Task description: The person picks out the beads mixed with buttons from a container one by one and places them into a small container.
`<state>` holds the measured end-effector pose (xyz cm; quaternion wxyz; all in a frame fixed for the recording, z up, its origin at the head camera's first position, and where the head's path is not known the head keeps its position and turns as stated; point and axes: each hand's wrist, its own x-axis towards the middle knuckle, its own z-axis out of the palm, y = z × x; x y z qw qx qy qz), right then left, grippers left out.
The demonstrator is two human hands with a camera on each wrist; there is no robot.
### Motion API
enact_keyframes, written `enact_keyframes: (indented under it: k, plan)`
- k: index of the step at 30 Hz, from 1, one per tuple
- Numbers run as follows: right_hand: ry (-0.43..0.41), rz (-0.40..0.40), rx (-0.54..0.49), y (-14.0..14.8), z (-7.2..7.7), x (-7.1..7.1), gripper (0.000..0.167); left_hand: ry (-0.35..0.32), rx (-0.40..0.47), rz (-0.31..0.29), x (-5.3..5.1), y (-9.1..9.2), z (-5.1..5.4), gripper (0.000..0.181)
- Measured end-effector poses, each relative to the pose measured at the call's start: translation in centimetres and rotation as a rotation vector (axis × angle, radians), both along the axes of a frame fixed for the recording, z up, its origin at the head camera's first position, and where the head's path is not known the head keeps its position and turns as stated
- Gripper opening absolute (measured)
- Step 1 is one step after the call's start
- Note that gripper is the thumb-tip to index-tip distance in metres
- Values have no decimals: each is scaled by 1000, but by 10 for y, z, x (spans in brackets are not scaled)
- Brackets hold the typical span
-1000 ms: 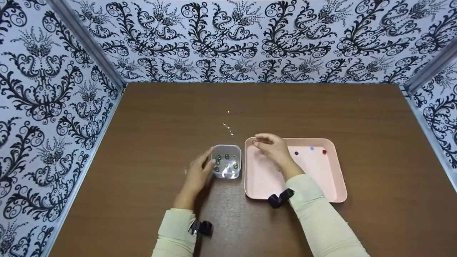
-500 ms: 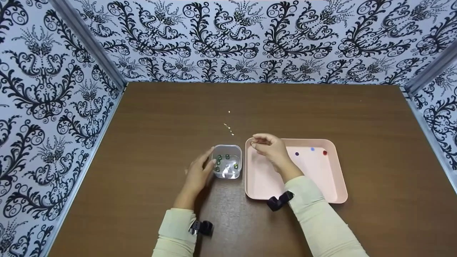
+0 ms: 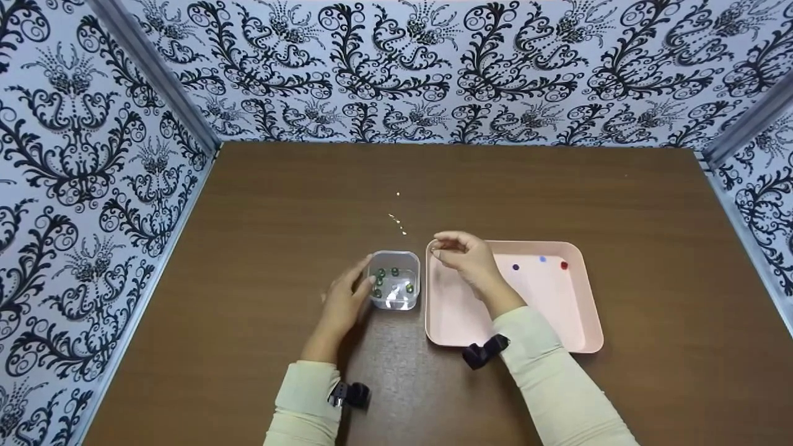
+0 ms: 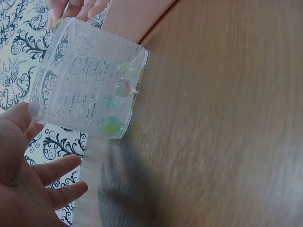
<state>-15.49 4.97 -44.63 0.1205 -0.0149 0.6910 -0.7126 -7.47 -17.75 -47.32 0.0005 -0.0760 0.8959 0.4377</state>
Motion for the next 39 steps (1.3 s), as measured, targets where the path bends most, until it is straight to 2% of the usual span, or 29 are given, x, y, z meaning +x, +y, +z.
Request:
enact_keyframes:
  k: [8, 28, 39]
  plan:
    - [69, -6, -2, -4, 2, 2, 28, 4, 3, -7, 0, -1, -2, 44]
    - [136, 25, 68, -8, 7, 6, 30, 9, 10, -5, -1, -1, -1, 44]
    - [193, 63, 85, -11, 10, 8, 28, 17, -17, -5, -1, -1, -2, 44]
